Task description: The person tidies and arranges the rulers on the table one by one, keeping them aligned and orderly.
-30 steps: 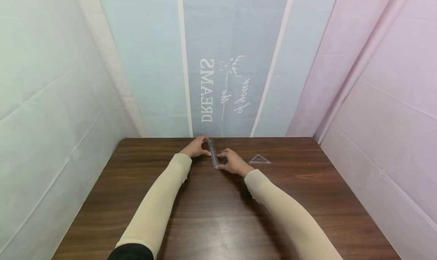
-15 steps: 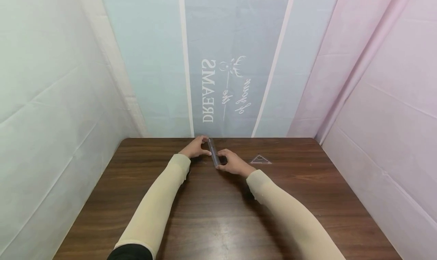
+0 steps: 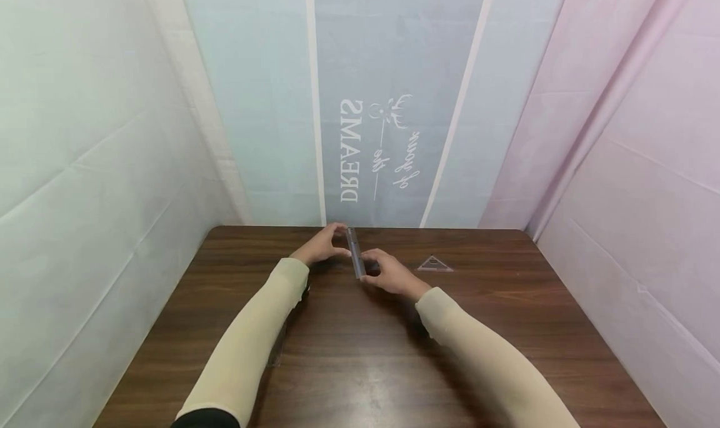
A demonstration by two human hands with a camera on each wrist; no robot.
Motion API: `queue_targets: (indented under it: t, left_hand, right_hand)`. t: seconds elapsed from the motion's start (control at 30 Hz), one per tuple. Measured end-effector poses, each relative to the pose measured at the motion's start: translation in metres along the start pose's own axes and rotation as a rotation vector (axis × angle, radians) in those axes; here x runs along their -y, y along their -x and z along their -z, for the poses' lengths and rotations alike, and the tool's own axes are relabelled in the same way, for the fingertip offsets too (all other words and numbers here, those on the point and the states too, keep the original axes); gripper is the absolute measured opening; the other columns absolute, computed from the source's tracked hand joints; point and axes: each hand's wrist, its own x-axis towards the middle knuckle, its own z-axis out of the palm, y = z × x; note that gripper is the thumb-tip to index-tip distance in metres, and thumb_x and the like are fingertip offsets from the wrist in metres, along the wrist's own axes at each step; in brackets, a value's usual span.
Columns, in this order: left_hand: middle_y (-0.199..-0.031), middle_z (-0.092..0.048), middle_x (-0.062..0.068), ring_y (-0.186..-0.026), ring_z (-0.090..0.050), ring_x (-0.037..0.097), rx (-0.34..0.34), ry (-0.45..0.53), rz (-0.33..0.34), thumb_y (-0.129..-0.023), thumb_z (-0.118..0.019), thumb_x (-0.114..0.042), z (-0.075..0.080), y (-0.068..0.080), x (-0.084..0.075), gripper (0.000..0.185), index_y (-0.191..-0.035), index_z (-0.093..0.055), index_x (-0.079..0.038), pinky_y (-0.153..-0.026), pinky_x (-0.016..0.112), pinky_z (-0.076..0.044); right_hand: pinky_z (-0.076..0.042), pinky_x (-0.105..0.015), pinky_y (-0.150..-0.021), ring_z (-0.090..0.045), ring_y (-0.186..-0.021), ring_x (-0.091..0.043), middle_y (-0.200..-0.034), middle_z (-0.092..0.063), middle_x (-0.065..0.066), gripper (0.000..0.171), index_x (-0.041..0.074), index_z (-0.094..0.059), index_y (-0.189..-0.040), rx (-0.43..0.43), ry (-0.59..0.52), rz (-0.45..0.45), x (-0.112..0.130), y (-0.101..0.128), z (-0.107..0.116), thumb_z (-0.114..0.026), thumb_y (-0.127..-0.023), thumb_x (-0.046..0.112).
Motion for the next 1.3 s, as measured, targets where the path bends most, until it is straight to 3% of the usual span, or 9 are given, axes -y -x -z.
queue_targets:
  t: [0.27, 0.5, 0.97, 1.3]
  left_hand:
    - [-0.157, -0.049, 0.021, -0.146, -0.049, 0.038, 0.0, -0.008, -0.049, -0.093, -0.088, -0.028, 0.002, 0.022, 0.003, 0.084, -0.158, -0.042, -0.002, -0.121, 0.052, -0.041]
    - [-0.157, -0.049, 0.02, -0.147, -0.048, 0.039, 0.007, 0.015, -0.034, -0.092, -0.089, -0.028, 0.002, 0.041, 0.005, 0.084, -0.158, -0.043, -0.003, -0.12, 0.053, -0.042]
    - [-0.158, -0.047, 0.021, -0.15, -0.046, 0.039, 0.043, 0.057, -0.071, -0.093, -0.088, -0.028, 0.007, 0.081, 0.002, 0.083, -0.157, -0.04, -0.004, -0.121, 0.057, -0.04]
    - [-0.159, -0.047, 0.022, -0.15, -0.045, 0.04, 0.064, 0.042, -0.071, -0.092, -0.089, -0.03, 0.011, 0.1, 0.006, 0.085, -0.157, -0.041, -0.001, -0.122, 0.058, -0.038]
  right_hand:
    - [-0.048, -0.054, -0.114, -0.057, -0.14, -0.035, -0.153, -0.057, -0.015, 0.06, 0.002, -0.059, -0.15, 0.005, -0.007, 0.023, 0.01, 0.013, -0.011, -0.082, -0.099, 0.023]
    - [-0.047, -0.053, -0.116, -0.056, -0.141, -0.033, -0.152, -0.057, -0.014, 0.059, 0.001, -0.061, -0.149, 0.004, -0.012, 0.056, 0.02, 0.021, -0.02, -0.082, -0.099, 0.025]
    - [-0.05, -0.05, -0.113, -0.059, -0.139, -0.033, -0.149, -0.06, -0.014, 0.057, 0.0, -0.063, -0.146, 0.03, -0.008, 0.146, 0.042, 0.043, -0.033, -0.083, -0.098, 0.024]
    - [-0.052, -0.049, -0.111, -0.061, -0.136, -0.033, -0.146, -0.062, -0.016, 0.058, -0.002, -0.064, -0.144, 0.028, 0.007, 0.167, 0.057, 0.05, -0.046, -0.084, -0.097, 0.025]
